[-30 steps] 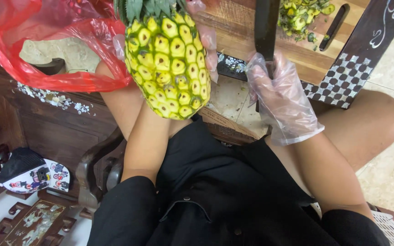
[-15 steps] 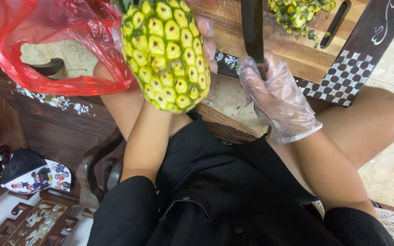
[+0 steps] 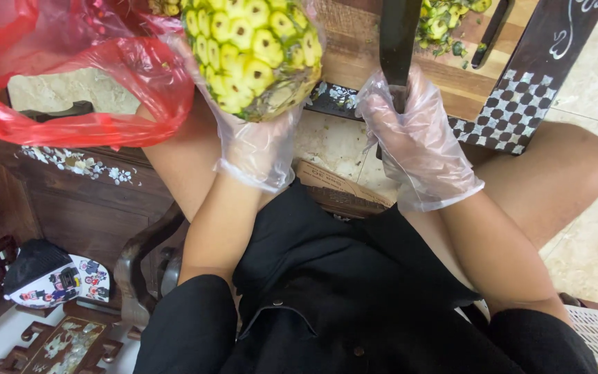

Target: The person sits on a chair and peels pineapples one at a time with a knife, rotating each fruit to remove the eyes and skin. The removed peels and trimmings are dropped into a red plastic bag beside the cutting board, and finished pineapples are set aside.

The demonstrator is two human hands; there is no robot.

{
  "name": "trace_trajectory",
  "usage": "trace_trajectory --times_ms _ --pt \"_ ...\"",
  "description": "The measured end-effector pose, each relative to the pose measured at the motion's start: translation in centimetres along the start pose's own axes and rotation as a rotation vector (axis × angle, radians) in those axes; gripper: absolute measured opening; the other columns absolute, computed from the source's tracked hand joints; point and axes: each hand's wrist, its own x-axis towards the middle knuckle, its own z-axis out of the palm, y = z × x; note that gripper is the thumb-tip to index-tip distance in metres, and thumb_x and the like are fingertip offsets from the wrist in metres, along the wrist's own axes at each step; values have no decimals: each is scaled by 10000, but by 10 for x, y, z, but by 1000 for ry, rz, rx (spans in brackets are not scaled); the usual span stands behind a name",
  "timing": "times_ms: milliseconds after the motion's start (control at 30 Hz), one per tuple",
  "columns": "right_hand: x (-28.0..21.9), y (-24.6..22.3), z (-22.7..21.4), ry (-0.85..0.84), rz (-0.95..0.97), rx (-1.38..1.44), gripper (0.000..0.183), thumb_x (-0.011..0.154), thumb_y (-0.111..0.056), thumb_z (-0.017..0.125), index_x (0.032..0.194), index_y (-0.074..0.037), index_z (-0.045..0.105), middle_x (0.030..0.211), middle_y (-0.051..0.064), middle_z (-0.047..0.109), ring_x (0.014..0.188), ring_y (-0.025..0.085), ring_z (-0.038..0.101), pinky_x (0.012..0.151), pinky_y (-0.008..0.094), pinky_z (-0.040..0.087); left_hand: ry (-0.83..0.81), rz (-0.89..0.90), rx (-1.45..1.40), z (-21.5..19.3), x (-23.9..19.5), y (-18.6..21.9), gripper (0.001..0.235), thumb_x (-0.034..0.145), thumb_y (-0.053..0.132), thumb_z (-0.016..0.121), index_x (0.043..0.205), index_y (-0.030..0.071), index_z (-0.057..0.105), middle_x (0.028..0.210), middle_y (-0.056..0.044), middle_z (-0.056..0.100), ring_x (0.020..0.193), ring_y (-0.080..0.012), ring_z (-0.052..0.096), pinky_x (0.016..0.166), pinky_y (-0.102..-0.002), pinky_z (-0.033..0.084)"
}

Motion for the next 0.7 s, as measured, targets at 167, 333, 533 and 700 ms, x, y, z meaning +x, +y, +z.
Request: trace_trajectory --times_ms 167,333,533,700 --pt "-4 -5 4 29 41 -61 183 1089 -168 610 1203 -50 529 930 -8 589 799 70 549 693 271 506 97 126 102 -1 -8 -4 803 925 578 687 1542 144 413 1451 -124 528 1347 -312 555 1109 -513 504" --pt "14 24 1 -20 43 -43 122 1067 -163 612 1006 -74 554 979 83 691 727 142 625 638 319 574 176 267 203 9 -15 -6 875 889 620 710 1552 137 404 1495 -112 514 1395 -301 536 1137 -525 492" --pt "27 76 -1 -8 -308 525 240 994 -87 758 1008 -75 519 1376 156 604 1270 213 653 1043 398 580 264 197 740 38 -33 -33 907 978 620 687 1583 37 345 1495 -136 523 1390 -274 524 1243 -445 444" --pt "23 146 -33 206 46 305 344 995 -218 842 1140 43 673 1223 273 750 1020 276 733 921 418 594 159 191 688 79 -51 -29 847 1080 575 585 1668 68 248 1626 20 421 1472 -104 393 1313 -304 302"
